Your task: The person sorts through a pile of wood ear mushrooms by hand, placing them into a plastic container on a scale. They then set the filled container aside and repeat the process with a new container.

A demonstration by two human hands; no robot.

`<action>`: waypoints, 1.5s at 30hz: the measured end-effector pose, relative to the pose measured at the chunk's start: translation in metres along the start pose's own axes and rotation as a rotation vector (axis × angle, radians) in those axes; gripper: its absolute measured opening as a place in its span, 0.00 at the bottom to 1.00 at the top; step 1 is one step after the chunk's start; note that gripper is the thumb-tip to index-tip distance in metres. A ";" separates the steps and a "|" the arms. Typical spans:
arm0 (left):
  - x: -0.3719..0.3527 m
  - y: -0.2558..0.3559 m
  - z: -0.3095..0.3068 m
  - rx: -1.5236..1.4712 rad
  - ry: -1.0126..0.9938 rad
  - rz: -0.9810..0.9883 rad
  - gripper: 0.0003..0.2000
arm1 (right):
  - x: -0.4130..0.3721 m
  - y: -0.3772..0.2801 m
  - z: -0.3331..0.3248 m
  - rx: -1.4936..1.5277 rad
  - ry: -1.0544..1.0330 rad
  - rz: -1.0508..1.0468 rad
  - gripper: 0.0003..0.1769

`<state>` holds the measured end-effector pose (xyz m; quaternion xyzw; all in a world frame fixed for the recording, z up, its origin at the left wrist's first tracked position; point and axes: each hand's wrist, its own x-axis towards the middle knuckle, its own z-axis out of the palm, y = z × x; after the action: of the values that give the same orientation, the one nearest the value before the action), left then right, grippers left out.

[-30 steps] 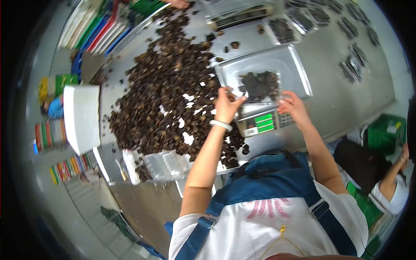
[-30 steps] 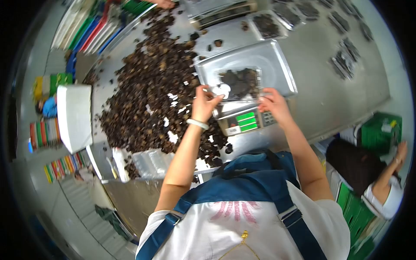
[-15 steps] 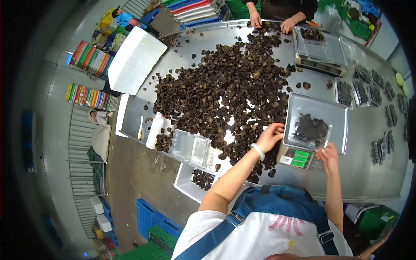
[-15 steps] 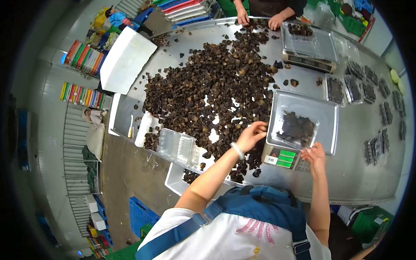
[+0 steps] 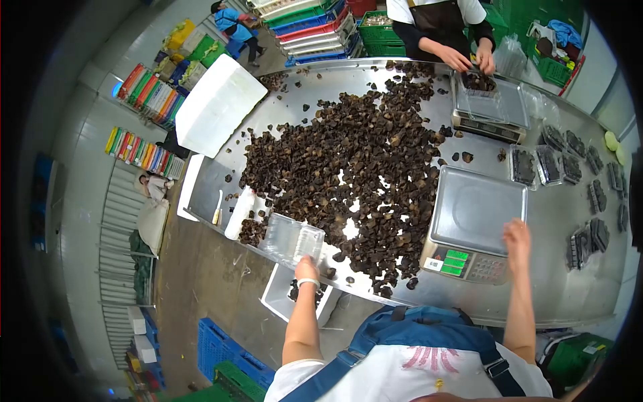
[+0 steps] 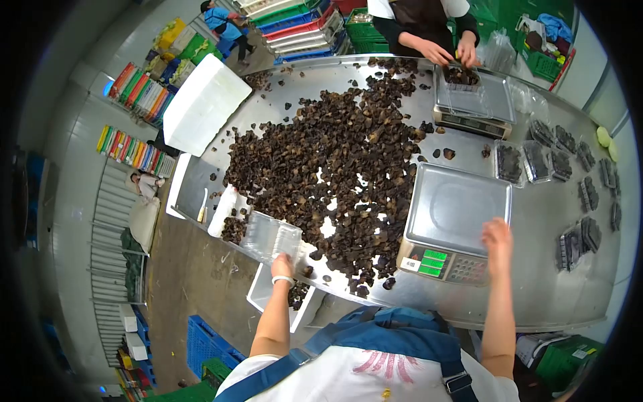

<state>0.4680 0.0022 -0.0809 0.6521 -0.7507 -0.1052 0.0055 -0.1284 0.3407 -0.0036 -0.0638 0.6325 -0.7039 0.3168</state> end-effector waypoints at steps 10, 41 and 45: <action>-0.023 0.107 -0.108 -0.090 0.769 0.386 0.10 | -0.093 -0.011 0.190 -0.803 -0.681 -1.056 0.16; 0.269 -0.072 -0.054 -0.358 -0.226 -0.196 0.42 | -0.141 0.176 0.495 -1.009 -0.909 -0.275 0.44; 0.295 -0.012 -0.044 -0.532 -0.343 0.087 0.46 | -0.124 0.186 0.538 -1.135 -1.127 -0.157 0.45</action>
<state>0.4420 -0.2950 -0.0780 0.5681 -0.7140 -0.4057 0.0535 0.3019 -0.0507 -0.0350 -0.6052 0.6324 -0.1570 0.4574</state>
